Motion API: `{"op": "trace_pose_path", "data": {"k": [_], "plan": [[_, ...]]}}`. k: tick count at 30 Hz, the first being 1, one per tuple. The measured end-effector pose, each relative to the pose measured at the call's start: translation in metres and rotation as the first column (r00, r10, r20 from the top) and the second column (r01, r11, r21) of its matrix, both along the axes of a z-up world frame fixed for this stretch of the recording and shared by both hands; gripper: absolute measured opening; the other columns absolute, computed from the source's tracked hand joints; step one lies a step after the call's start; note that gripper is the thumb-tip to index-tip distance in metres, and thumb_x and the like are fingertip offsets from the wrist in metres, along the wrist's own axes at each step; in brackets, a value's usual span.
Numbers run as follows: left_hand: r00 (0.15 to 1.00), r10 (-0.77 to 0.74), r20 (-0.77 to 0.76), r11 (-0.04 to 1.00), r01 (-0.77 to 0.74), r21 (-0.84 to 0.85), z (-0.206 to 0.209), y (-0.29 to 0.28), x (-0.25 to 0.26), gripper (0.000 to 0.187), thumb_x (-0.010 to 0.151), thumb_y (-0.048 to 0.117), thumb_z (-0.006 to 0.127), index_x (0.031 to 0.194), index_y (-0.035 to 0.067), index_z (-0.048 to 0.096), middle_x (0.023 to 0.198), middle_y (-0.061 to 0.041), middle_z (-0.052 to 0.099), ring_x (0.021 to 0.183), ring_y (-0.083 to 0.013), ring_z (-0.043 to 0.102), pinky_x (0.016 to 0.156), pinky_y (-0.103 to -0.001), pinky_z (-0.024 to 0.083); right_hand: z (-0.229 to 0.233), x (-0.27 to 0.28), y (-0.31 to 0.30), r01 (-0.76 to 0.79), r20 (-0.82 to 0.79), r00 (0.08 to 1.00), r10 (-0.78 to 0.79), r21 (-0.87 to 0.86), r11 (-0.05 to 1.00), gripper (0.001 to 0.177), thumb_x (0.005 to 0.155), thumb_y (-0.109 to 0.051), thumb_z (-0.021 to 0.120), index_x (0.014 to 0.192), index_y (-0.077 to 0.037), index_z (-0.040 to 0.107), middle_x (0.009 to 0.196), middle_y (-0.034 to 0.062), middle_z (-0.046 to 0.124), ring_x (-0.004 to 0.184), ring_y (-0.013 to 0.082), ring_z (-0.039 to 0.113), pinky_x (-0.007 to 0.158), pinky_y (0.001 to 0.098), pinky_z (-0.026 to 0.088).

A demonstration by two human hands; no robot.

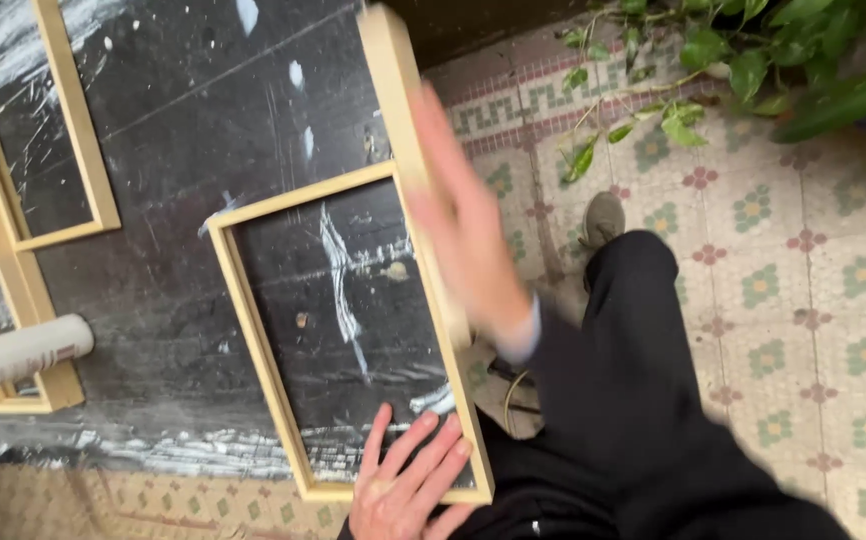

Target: Sanding the edges and surfaces of wooden picture frames using a sanding block.

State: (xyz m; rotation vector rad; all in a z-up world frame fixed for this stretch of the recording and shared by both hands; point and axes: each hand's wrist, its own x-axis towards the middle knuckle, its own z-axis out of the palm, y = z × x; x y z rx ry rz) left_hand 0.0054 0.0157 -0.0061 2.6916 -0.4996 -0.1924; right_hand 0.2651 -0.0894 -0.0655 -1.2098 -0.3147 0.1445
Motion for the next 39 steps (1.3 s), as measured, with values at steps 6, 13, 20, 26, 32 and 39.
{"op": "trace_pose_path", "data": {"k": [6, 13, 20, 26, 32, 39], "plan": [[0.999, 0.012, 0.040, 1.000, -0.012, -0.002, -0.016, 0.005, -0.015, 0.058, 0.094, 0.054, 0.071, 0.133, 0.012, 0.068, 0.142, -0.006, 0.064, 0.137, -0.0289, 0.055, 0.117, -0.068, 0.026, 0.023, -0.150, -0.062, -0.124, -0.230, 0.969, 0.095, -0.114, 0.986, 0.065, 0.100, -0.007, 0.052, 0.161, 0.002, 0.029, 0.174, 0.0201, 0.021, 0.164, 0.0312, 0.017, 0.133, 0.0445, 0.013], [0.998, 0.044, -0.033, 0.999, -0.045, -0.015, 0.002, -0.002, -0.015, 0.057, 0.096, 0.050, 0.069, 0.134, 0.008, 0.068, 0.143, -0.007, 0.067, 0.139, -0.0314, 0.056, 0.121, -0.067, 0.027, 0.012, -0.020, -0.010, -0.027, 0.004, 1.000, 0.026, 0.032, 0.999, 0.056, 0.114, -0.006, 0.052, 0.164, -0.001, 0.027, 0.175, 0.0158, 0.022, 0.166, 0.0247, 0.020, 0.140, 0.0397, 0.015], [0.999, 0.016, 0.047, 1.000, -0.016, 0.017, -0.022, 0.004, -0.024, 0.059, 0.094, 0.057, 0.070, 0.131, 0.012, 0.068, 0.142, -0.006, 0.064, 0.137, -0.0288, 0.055, 0.118, -0.068, 0.027, 0.022, -0.130, -0.057, -0.120, -0.171, 0.980, 0.100, -0.110, 0.987, 0.063, 0.103, -0.004, 0.049, 0.162, 0.003, 0.028, 0.175, 0.0191, 0.019, 0.165, 0.0320, 0.016, 0.132, 0.0444, 0.016], [1.000, -0.009, -0.011, 0.999, 0.010, 0.039, -0.006, 0.003, -0.016, 0.057, 0.092, 0.052, 0.068, 0.129, 0.009, 0.069, 0.142, -0.009, 0.066, 0.137, -0.0305, 0.055, 0.116, -0.070, 0.028, 0.008, -0.010, -0.010, -0.035, 0.019, 0.999, 0.035, 0.026, 0.999, 0.058, 0.114, -0.007, 0.049, 0.167, 0.000, 0.026, 0.176, 0.0123, 0.019, 0.164, 0.0238, 0.017, 0.142, 0.0380, 0.015], [0.999, -0.012, 0.037, 1.000, 0.011, 0.027, -0.019, 0.005, -0.023, 0.061, 0.093, 0.059, 0.069, 0.131, 0.011, 0.069, 0.143, -0.007, 0.064, 0.139, -0.0294, 0.053, 0.117, -0.069, 0.027, 0.018, -0.132, -0.061, -0.121, -0.147, 0.984, 0.101, -0.135, 0.983, 0.063, 0.104, -0.007, 0.050, 0.162, 0.002, 0.027, 0.176, 0.0163, 0.019, 0.166, 0.0288, 0.015, 0.134, 0.0431, 0.014], [0.999, 0.025, 0.023, 1.000, -0.026, 0.012, 0.000, -0.003, -0.005, 0.054, 0.100, 0.054, 0.064, 0.131, 0.010, 0.071, 0.143, -0.006, 0.066, 0.139, -0.0285, 0.055, 0.118, -0.068, 0.030, -0.001, 0.008, 0.006, -0.022, 0.020, 1.000, 0.021, 0.045, 0.999, 0.056, 0.115, -0.008, 0.047, 0.167, -0.001, 0.025, 0.175, 0.0150, 0.020, 0.166, 0.0242, 0.018, 0.142, 0.0402, 0.015]]}}
